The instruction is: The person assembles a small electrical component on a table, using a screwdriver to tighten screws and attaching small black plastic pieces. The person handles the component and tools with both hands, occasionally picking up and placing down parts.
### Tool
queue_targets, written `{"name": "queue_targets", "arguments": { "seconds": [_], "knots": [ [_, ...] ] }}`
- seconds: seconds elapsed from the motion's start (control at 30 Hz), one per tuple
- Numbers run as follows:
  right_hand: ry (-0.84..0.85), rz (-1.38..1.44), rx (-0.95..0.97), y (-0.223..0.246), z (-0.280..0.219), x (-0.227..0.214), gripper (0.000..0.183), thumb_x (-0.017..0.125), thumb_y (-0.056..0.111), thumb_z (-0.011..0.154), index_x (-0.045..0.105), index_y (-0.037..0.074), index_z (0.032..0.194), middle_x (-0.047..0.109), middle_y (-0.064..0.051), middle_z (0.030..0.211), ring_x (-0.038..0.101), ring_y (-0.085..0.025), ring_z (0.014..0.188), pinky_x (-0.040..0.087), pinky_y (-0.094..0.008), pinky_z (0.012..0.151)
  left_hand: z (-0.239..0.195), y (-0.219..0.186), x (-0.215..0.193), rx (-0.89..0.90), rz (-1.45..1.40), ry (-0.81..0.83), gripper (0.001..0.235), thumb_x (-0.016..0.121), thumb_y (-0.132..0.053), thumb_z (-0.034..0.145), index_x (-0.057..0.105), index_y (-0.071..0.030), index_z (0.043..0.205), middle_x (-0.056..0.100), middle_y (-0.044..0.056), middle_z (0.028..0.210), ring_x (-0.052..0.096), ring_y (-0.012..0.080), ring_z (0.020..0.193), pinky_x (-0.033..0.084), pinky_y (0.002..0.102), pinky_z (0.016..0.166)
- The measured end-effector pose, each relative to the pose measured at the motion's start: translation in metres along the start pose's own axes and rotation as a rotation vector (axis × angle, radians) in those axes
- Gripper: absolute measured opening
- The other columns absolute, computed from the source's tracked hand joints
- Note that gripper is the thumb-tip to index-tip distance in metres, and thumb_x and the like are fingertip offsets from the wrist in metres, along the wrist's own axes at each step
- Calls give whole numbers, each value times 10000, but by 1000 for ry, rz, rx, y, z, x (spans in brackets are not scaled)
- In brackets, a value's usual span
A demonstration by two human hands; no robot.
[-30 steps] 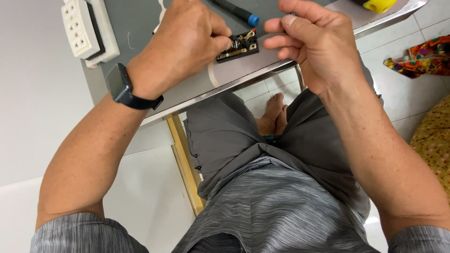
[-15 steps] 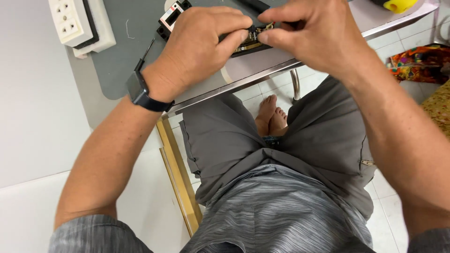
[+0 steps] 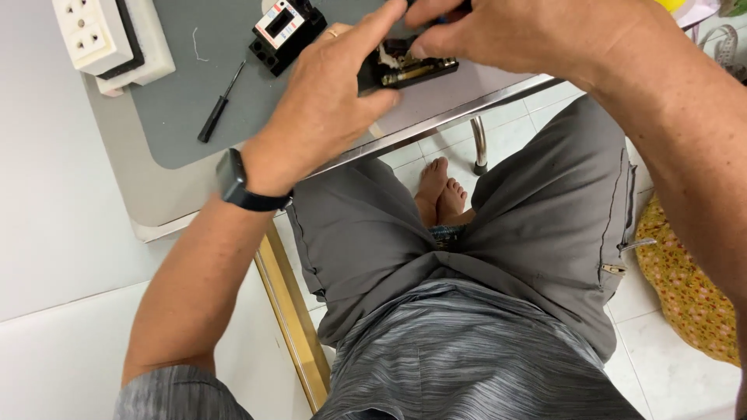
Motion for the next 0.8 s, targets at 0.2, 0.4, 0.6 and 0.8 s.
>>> {"name": "queue_targets", "arguments": {
  "seconds": [0.2,0.4,0.6,0.8],
  "knots": [
    [10,-91,-135,2,2,0,143,628,189,998,765,154,982,706,137,917,578,-82,710,405,-227,643,-7,7,10,-38,-40,-130,655,641,-132,893,334,-175,1470,626,64,1151,506,226,970,419,356,833],
    [-2,6,-118,-4,0,4,112,650,173,1035,754,149,1001,671,103,827,516,-78,624,362,-228,534,-11,13,15,-66,-95,-237,613,668,-158,854,418,-184,1413,668,81,1171,587,203,1075,467,336,945],
    [-54,-242,-377,-5,4,10,110,656,225,1077,740,164,1040,625,52,732,508,-138,558,355,-277,511,-11,8,5,-2,-163,-298,362,693,-113,848,594,-75,1194,673,63,1022,602,197,950,480,309,839],
    [-100,-420,-481,3,5,12,220,649,243,1137,670,178,929,485,44,680,389,-140,536,276,-297,511,-11,10,2,49,-234,-279,302,601,-53,931,616,4,1227,689,121,1108,613,220,1000,489,314,891]
  ]
}}
Point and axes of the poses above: each hand's wrist, its own z-axis towards the middle knuckle, its own x-axis out of the palm, y = z × x, the point moved 6 cm from there along z, towards the middle knuckle
